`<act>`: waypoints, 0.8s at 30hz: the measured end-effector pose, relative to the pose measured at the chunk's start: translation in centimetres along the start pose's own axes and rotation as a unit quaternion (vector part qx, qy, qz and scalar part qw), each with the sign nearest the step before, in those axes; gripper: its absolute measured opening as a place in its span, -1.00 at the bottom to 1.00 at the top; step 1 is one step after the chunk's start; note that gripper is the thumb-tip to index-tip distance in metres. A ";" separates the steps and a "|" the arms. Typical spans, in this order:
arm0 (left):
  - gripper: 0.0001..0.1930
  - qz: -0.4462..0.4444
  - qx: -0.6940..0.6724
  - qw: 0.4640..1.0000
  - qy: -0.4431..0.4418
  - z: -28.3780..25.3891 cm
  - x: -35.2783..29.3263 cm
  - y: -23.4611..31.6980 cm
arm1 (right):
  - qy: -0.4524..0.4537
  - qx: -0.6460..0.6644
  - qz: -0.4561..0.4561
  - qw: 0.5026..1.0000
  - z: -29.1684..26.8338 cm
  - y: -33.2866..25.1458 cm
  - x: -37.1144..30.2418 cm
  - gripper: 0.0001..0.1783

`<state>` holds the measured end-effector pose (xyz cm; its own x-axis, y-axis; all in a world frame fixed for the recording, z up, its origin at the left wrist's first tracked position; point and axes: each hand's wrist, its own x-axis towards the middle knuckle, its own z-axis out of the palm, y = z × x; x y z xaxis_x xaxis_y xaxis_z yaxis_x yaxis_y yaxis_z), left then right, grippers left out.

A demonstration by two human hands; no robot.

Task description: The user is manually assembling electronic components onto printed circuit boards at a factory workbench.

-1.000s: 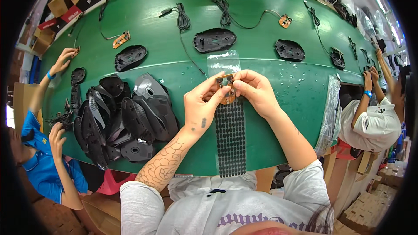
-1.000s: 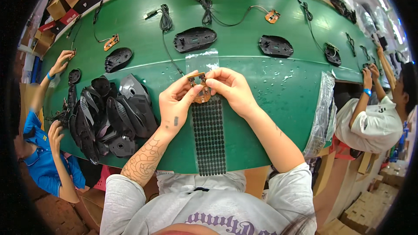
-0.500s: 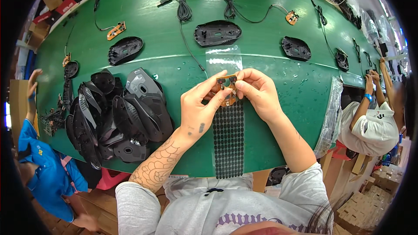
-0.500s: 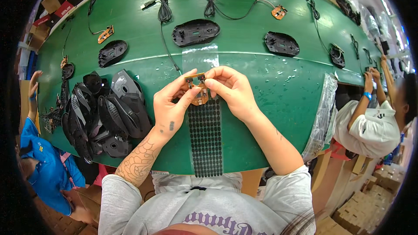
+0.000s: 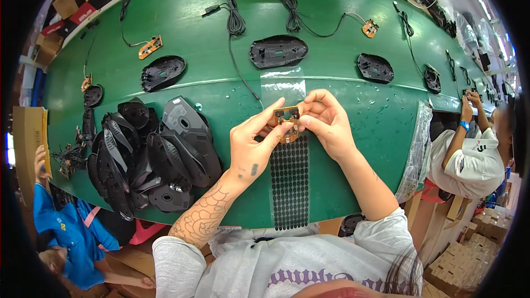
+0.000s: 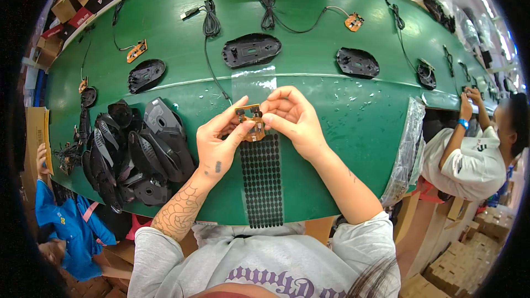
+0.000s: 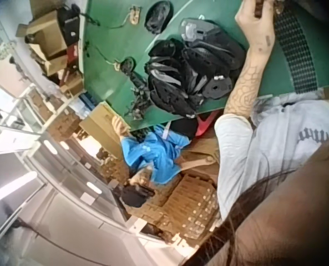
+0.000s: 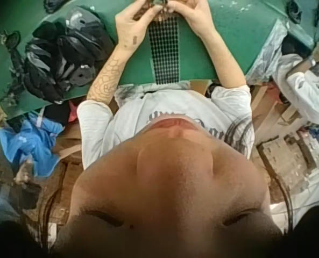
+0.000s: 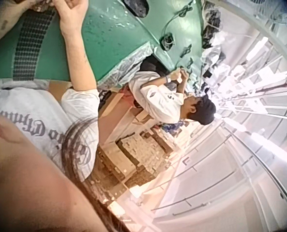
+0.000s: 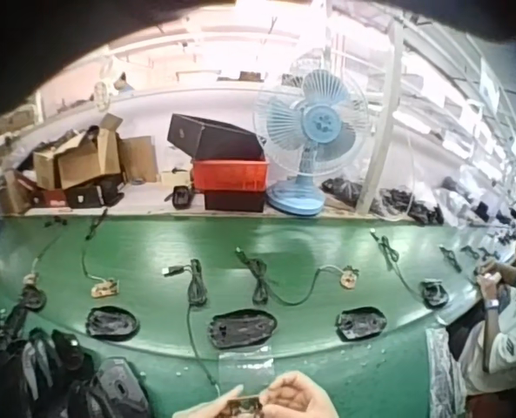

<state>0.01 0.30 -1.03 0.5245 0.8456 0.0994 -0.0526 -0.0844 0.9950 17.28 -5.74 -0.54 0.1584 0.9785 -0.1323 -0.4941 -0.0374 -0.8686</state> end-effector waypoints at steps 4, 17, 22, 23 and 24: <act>-0.53 -0.006 0.006 1.000 -0.005 0.1 0.1 0.3 | 0.007 -0.015 -0.003 1.000 -0.4 0.3 0.1 -0.67; -0.70 0.070 0.185 0.977 0.077 -0.4 0.2 1.5 | 0.075 0.019 -0.089 0.993 -1.5 0.4 0.9 -0.74; -0.82 0.114 0.303 0.945 0.038 -1.4 0.3 0.5 | 0.125 0.066 -0.134 0.981 -2.7 0.2 1.9 -0.77; -0.85 0.127 0.333 0.934 0.017 -1.4 0.2 0.3 | 0.137 0.069 -0.145 0.977 -2.8 0.0 1.9 -0.78; -0.85 0.126 0.332 0.935 0.011 -1.3 0.0 0.2 | 0.142 0.071 -0.145 0.977 -2.8 0.1 1.8 -0.78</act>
<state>-1.10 0.99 -0.86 0.5479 0.7654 0.3377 0.3716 -0.5843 0.7215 19.93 -4.51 -2.22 0.5297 0.8475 -0.0345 -0.5029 0.2811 -0.8173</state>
